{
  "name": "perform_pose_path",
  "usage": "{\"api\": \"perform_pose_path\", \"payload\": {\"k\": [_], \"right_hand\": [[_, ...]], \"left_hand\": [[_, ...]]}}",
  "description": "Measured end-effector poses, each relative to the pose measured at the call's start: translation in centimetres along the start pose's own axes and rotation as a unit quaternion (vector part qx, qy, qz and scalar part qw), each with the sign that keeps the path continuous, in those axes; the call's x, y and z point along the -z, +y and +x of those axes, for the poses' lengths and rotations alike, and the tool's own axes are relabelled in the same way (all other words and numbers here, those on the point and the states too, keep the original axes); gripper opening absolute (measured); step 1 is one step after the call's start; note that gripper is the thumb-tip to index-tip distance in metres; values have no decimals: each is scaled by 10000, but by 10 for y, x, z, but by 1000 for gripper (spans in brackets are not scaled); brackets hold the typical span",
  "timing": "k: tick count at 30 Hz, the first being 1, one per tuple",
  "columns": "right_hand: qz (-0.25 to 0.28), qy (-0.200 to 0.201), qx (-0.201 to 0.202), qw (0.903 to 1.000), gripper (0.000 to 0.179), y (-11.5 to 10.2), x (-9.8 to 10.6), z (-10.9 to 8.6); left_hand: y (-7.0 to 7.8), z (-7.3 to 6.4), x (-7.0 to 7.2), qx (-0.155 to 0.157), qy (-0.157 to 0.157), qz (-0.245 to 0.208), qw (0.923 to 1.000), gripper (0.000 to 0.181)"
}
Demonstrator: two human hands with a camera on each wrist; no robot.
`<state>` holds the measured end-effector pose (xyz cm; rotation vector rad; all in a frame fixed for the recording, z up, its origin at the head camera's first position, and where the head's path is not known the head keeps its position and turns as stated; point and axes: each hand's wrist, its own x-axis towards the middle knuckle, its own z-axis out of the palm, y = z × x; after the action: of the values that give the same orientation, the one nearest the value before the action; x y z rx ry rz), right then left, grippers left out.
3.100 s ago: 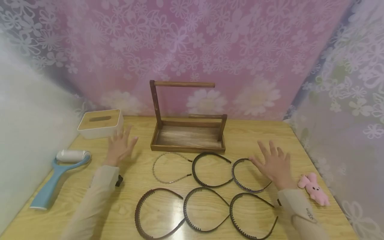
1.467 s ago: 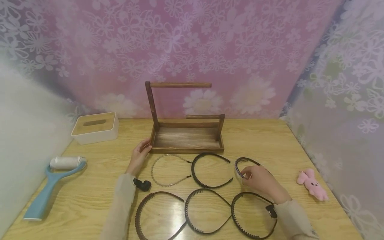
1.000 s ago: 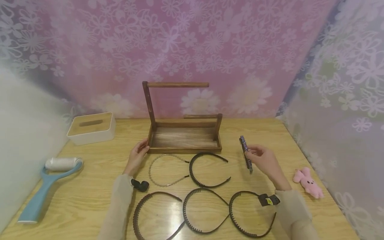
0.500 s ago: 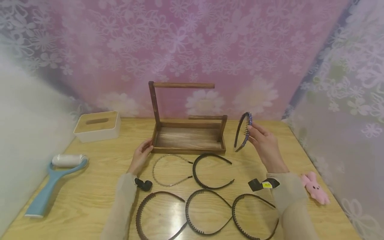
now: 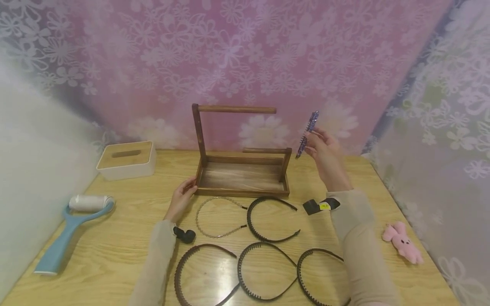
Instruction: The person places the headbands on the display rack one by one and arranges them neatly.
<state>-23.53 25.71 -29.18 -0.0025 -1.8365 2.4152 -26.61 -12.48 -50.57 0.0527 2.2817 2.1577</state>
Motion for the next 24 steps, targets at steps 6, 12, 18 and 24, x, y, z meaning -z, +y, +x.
{"api": "perform_pose_path", "payload": {"k": [6,12,18,24], "right_hand": [[-494,37,89,9987,31,0,-25,27],[-993,79,20,9950,42,11,-50,48],[-1122,-168,-141,9934,48,27,-76,59],[-1272,-397,-370,9904,48,43,-108,66]], "left_hand": [[1,-1,0,-60,14,34,10000,43],[0,-4,0,17,81,128,9999,42],[2,-5,-1,28,64,101,9999,43],[5,-4,-2,14,69,-14,10000,42]]}}
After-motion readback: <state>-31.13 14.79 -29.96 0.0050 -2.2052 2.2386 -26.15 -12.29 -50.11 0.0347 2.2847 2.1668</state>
